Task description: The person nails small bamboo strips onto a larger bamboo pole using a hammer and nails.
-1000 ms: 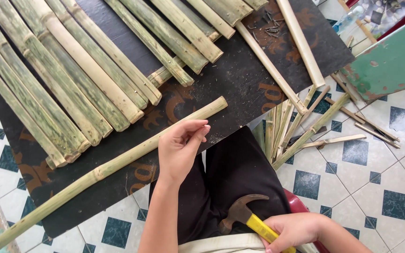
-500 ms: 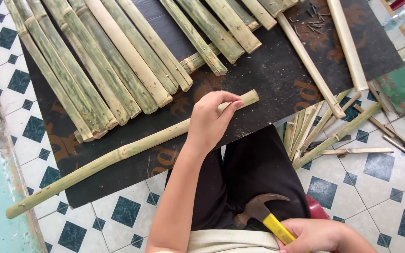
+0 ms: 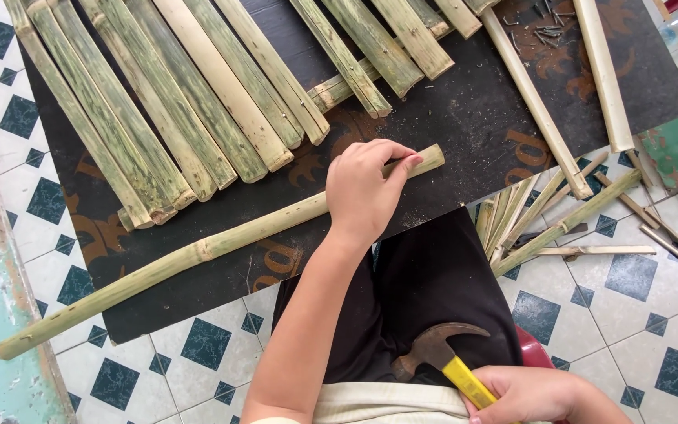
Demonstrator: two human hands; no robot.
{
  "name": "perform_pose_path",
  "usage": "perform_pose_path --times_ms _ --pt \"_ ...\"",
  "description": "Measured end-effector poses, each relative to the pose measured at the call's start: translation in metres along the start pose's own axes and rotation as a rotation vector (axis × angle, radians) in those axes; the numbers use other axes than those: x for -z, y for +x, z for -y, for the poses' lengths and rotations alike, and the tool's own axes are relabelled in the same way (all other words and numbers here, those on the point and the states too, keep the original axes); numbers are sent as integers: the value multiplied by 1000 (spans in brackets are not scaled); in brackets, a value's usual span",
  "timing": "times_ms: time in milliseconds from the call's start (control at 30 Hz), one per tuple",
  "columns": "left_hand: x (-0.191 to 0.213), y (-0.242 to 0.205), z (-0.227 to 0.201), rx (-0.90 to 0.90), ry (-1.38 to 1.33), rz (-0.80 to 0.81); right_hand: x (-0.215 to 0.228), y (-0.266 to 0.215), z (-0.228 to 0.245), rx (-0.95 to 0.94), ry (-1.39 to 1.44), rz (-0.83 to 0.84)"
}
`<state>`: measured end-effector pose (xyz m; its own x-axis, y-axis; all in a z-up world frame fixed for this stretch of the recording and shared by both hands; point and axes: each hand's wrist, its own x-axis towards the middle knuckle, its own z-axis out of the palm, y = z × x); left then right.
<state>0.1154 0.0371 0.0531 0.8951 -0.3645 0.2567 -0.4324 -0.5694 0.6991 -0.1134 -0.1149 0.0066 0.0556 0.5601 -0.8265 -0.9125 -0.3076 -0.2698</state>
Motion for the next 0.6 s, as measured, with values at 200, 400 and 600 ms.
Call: perform_pose_path --times_ms 200,400,600 --pt "1 0 -1 14 3 -5 -1 -1 3 -17 -27 -11" --pt "0 -1 0 -9 18 -21 0 -1 1 -37 9 -17" --pt "-1 -2 1 -42 28 -42 -1 -1 2 -20 -9 -21"
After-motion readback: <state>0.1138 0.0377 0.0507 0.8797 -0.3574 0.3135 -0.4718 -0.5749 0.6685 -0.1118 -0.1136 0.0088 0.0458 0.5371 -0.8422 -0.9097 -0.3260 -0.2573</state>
